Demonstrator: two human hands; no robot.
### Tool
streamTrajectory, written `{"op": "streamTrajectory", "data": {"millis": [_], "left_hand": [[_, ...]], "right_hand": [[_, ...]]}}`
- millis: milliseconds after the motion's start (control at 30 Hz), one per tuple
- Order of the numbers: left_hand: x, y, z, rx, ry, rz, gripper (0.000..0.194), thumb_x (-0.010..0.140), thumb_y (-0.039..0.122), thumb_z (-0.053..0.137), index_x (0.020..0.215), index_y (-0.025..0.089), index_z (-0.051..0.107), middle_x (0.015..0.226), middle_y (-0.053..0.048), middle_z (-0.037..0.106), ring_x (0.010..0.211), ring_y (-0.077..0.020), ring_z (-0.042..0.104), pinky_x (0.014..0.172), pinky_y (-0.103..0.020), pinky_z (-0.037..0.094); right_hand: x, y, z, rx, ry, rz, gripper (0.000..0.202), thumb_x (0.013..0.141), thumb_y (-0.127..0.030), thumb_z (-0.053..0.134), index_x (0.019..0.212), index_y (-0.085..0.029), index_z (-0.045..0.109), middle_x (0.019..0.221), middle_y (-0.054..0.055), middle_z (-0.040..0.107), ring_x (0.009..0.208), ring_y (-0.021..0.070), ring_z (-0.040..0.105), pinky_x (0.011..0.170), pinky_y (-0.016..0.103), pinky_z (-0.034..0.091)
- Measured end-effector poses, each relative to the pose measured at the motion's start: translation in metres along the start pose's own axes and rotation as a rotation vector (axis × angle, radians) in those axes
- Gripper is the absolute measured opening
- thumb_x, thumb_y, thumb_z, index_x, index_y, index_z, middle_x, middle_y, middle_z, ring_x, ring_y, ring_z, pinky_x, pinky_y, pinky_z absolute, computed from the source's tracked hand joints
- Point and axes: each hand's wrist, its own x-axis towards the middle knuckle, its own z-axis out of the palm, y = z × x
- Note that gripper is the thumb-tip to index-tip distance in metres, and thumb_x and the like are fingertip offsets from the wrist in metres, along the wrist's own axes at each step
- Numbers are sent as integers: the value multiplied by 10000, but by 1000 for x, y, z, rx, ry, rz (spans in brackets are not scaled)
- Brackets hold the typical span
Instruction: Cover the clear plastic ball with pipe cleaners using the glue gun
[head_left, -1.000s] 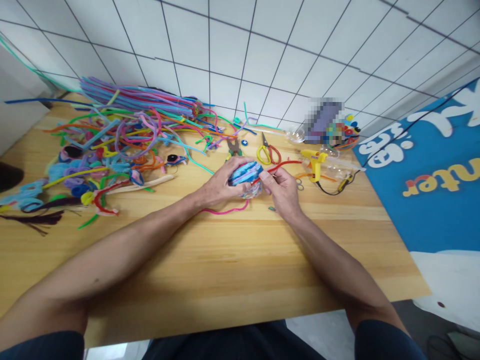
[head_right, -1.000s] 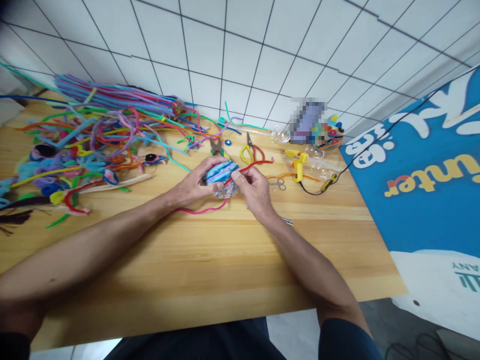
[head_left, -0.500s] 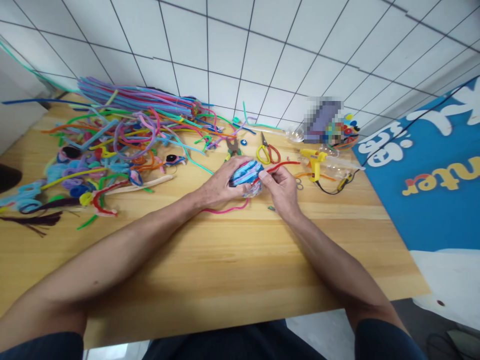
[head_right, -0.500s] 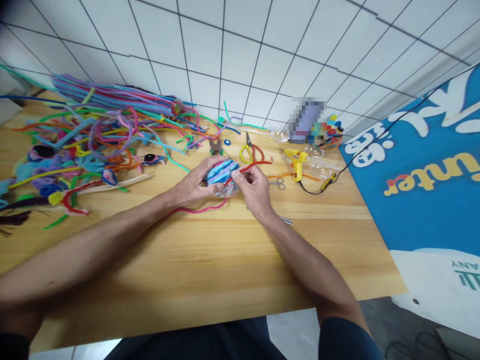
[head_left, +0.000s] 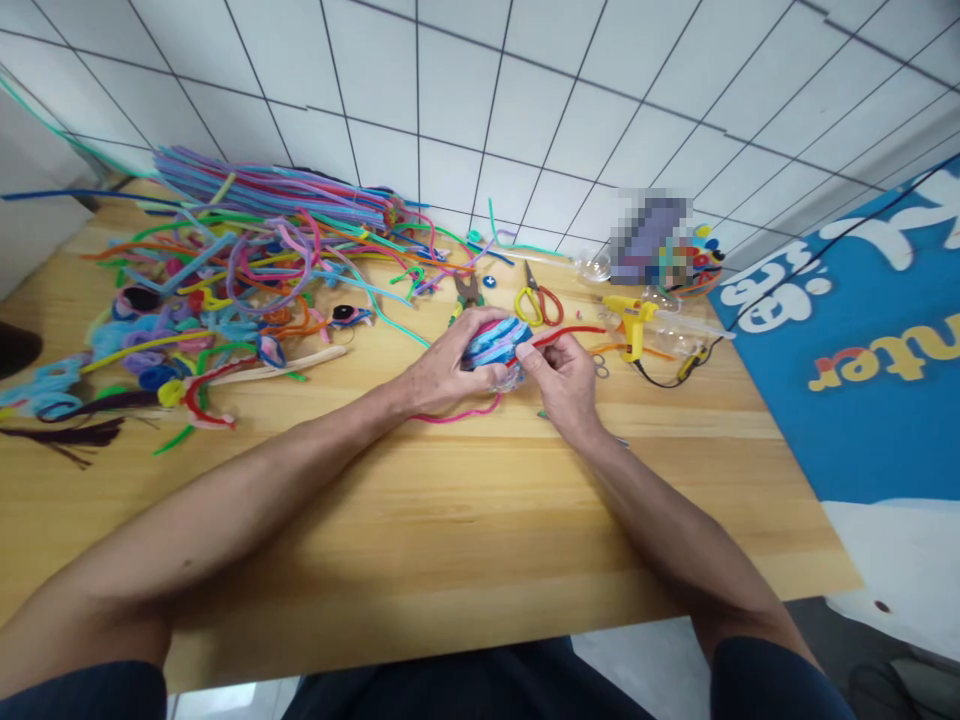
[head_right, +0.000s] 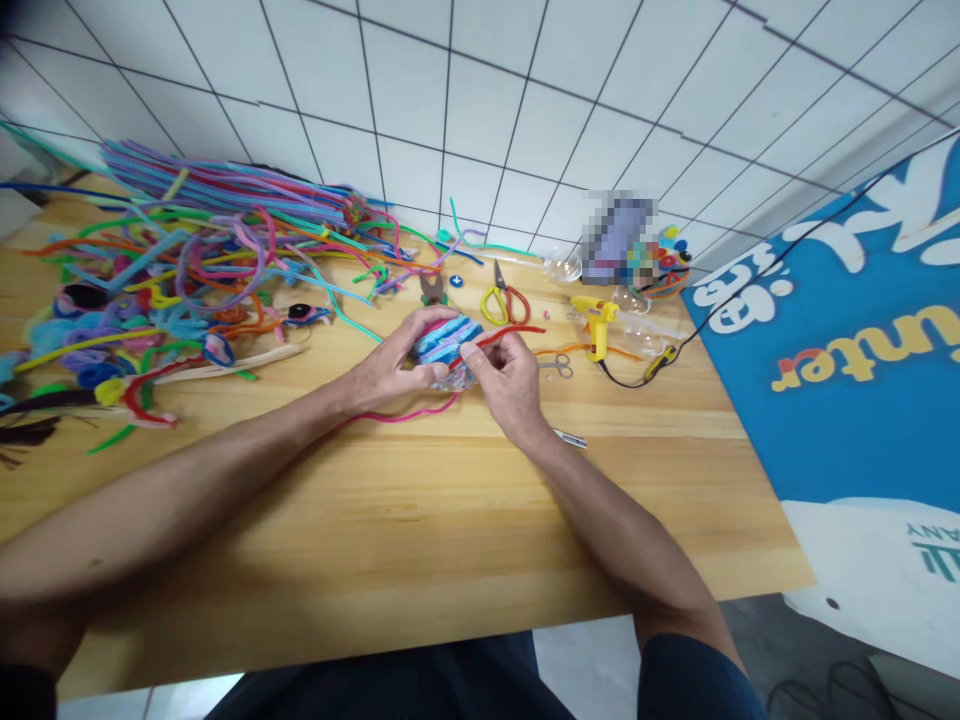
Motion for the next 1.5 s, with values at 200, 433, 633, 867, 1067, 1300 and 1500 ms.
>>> {"op": "streamTrajectory", "data": {"millis": [200, 433, 633, 867, 1067, 1300, 1500], "left_hand": [[-1, 8, 5, -71, 38, -109, 683, 900, 504, 771, 1463, 216, 515, 1441, -134, 631, 1346, -314, 646, 1155, -477, 552], [-1, 5, 4, 7, 29, -40, 691, 899, 527, 769, 1478, 232, 535, 1440, -126, 631, 1357, -326, 633, 1184, -494, 521], [-2, 0, 2, 50, -3, 16, 702, 959, 579, 735, 1525, 237, 499, 1488, -141, 603, 1398, -330, 607, 1218, -505, 504], [-3, -9, -1, 57, -51, 64, 787, 970, 609, 731, 1606, 260, 427, 1617, -166, 527, 1518, -355, 523, 1310, -550, 434], [-3, -12, 1, 58, -17, 70, 721, 1008, 553, 667, 1612, 234, 440, 1613, -175, 548, 1522, -350, 527, 1317, -558, 425], [-2, -14, 1, 96, -34, 100, 831, 956, 582, 744, 1619, 197, 423, 1637, -210, 525, 1559, -369, 500, 1331, -604, 400], [-2, -15, 1, 175, -40, 90, 935, 849, 404, 823, 1642, 186, 380, 1672, -222, 478, 1614, -382, 451, 1356, -591, 383]], "right_hand": [[-3, -6, -1, -49, -22, -7, 370, 903, -610, 796, 922, -259, 682, 731, -45, 614, 664, 140, 531, 634, 298, 454], [-2, -3, -3, -54, -17, 6, 352, 903, -593, 797, 923, -255, 700, 733, -37, 646, 690, 153, 563, 662, 307, 478], [0, 0, -3, -56, 5, 17, 348, 880, -580, 814, 906, -252, 702, 696, -46, 619, 664, 146, 545, 659, 305, 474], [7, 2, -4, -2, 47, 62, 456, 830, -676, 833, 899, -250, 687, 750, -39, 636, 705, 147, 544, 667, 296, 477], [6, -5, -9, -9, 45, 35, 518, 887, -763, 726, 942, -253, 652, 767, -49, 563, 709, 141, 510, 695, 288, 485], [5, -11, -9, 32, -16, 68, 533, 828, -707, 789, 1058, -237, 686, 824, -42, 613, 746, 147, 564, 732, 296, 526], [-2, 0, -36, -80, 10, 111, 525, 757, -605, 875, 1087, -239, 697, 882, -28, 676, 804, 165, 627, 757, 311, 533]]}}
